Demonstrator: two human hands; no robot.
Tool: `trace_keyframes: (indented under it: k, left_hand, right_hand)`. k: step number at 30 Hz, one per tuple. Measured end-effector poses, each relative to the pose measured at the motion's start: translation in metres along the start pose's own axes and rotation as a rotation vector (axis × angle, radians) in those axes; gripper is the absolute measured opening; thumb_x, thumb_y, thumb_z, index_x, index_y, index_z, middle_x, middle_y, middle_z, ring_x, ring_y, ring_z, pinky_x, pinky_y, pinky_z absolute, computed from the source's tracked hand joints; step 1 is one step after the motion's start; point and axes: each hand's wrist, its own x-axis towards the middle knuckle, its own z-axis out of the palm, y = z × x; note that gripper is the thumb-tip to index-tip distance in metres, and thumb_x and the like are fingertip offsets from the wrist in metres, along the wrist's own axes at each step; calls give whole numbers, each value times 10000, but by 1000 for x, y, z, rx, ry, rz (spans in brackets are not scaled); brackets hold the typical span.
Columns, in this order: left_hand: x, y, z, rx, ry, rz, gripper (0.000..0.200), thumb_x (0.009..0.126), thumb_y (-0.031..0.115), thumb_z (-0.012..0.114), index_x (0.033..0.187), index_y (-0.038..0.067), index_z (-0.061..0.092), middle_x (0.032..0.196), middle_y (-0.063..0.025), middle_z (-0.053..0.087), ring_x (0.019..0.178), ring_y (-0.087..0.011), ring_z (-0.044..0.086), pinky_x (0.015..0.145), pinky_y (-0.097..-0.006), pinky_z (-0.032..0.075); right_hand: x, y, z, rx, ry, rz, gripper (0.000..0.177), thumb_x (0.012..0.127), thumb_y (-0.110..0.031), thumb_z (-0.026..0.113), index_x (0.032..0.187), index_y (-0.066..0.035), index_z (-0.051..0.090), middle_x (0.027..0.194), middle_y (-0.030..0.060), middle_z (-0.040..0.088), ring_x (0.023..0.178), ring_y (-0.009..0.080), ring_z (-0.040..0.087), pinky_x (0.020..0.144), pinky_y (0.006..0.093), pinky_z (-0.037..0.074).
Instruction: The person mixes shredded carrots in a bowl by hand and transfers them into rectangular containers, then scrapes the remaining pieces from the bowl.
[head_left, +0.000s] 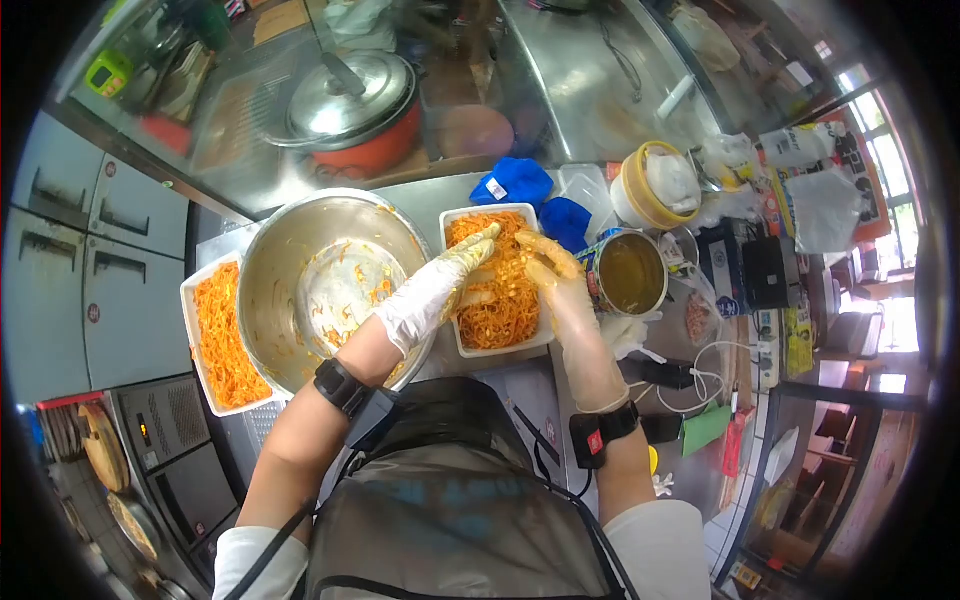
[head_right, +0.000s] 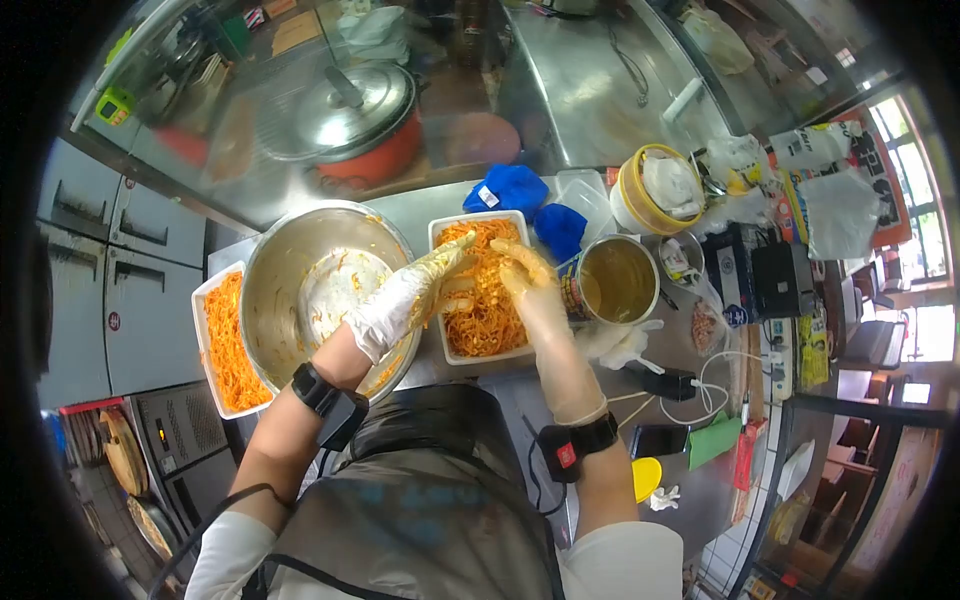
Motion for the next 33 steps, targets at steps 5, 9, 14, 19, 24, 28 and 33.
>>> trace_keyframes:
  k: [5, 9, 14, 19, 24, 28, 33]
  left_hand:
    - [-15, 2, -15, 121, 51, 96, 514, 990, 373, 431, 1413, 84, 381, 1395, -84, 447, 1273, -205, 426, 1053, -350, 349]
    - [-9, -11, -35, 56, 53, 81, 619, 968, 461, 430, 1431, 62, 332, 1386, -146, 436, 1251, -210, 439, 1057, -355, 342]
    - [-30, -19, -61, -157, 57, 149, 665, 953, 529, 415, 1400, 40, 354, 1278, -158, 501, 1097, -206, 549, 931, -341, 474]
    - [-57, -33, -105, -325, 340, 300, 659, 942, 556, 412, 1338, 30, 425, 1171, -154, 571, 1021, -222, 588, 894, -366, 504]
    - [-89, -44, -138, -678, 395, 317, 817, 891, 675, 363, 1397, 35, 331, 1296, -174, 470, 1113, -266, 522, 942, -435, 460]
    - [-120, -52, -177, -548, 392, 166, 903, 865, 732, 312, 1441, 42, 223, 1365, -173, 400, 1171, -300, 471, 935, -470, 441]
    - [-123, -66, -195, -517, 430, 308, 613, 919, 592, 438, 1203, 60, 548, 1099, -111, 611, 935, -205, 587, 809, -352, 516]
  right_hand:
    - [17, 42, -13, -246, -93, -96, 352, 844, 2, 527, 1177, -58, 623, 1187, 77, 630, 1122, 194, 558, 973, 290, 409]
    - [18, 48, -11, -318, -127, -124, 313, 858, -62, 526, 1150, -51, 636, 1171, 111, 640, 1105, 221, 580, 965, 300, 419]
    - [27, 49, 5, -634, -122, -229, 220, 865, -95, 566, 1054, -51, 669, 1034, 129, 681, 943, 251, 647, 847, 326, 493]
    - [0, -5, 116, -386, -517, -336, 249, 819, -134, 661, 1057, -67, 631, 988, 91, 627, 881, 208, 629, 787, 312, 500]
    - [29, 69, 190, -1384, -754, -460, 251, 861, -157, 521, 1074, -64, 614, 1073, 165, 618, 953, 325, 621, 829, 411, 502]
    - [17, 25, 209, -1531, -688, -67, 295, 879, -189, 483, 1133, -78, 584, 1094, 183, 618, 971, 369, 603, 819, 446, 503]
    - [-28, 60, 258, -992, -632, -687, 349, 901, -267, 460, 1173, -77, 568, 1140, 185, 606, 982, 361, 603, 834, 440, 499]
